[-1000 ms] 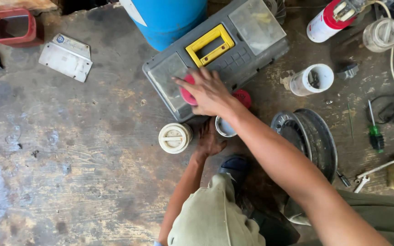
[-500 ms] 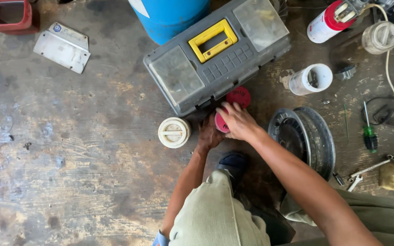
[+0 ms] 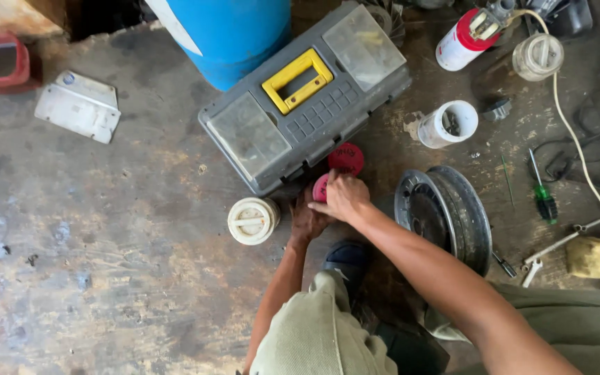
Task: The person sits on the floor and organizes small mechanical parts by transferring them between containers. They open a plastic bag, pour parts into a white cup, close the cup with a red lid, and then sort additional parts from the floor into the cup. The person also opens a toolbox to retrieve more parts and places them into the cup before closing it.
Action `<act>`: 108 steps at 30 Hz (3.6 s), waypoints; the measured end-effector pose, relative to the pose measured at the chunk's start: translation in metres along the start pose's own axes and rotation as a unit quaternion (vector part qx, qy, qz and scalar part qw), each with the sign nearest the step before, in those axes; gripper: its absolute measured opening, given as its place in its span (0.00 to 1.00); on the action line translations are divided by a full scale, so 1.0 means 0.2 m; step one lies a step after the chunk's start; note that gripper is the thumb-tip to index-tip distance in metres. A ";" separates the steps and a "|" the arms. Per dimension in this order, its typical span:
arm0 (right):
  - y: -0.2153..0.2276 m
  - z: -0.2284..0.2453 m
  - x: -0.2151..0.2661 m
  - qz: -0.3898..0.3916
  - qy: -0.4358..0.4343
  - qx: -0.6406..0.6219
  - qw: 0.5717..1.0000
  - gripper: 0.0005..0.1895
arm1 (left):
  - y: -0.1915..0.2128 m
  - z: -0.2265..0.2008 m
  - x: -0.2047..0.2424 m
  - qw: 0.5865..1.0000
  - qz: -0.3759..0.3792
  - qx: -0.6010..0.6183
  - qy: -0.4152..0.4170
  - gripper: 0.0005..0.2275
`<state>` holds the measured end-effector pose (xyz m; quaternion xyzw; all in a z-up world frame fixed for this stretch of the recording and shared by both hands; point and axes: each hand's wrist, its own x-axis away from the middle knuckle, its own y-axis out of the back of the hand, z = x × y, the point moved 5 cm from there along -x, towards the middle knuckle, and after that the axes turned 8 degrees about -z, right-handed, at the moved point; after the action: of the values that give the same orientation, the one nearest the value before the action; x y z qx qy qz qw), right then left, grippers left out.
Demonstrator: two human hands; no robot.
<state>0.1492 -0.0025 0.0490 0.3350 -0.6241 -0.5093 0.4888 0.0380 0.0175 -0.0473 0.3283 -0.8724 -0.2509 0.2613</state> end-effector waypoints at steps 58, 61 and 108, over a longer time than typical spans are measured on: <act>1.50 0.06 0.14 -0.211 0.270 -0.380 0.859 0.43 | 1.25 -0.73 0.15 0.944 -0.305 0.122 -0.031 0.44; 1.44 -0.02 0.08 -0.182 0.193 -0.417 0.869 0.39 | 1.37 -0.66 0.08 0.919 -0.366 0.144 -0.015 0.43; 1.25 -2.08 1.29 -0.137 -0.195 -0.167 0.957 0.23 | 0.50 -2.37 -0.08 0.728 0.031 -0.497 -0.472 0.15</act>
<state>0.4889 -0.3031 0.3603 0.2247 -0.5613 -0.7240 0.3321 0.2986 -0.0312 0.3594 -0.0363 -0.6436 -0.7629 -0.0506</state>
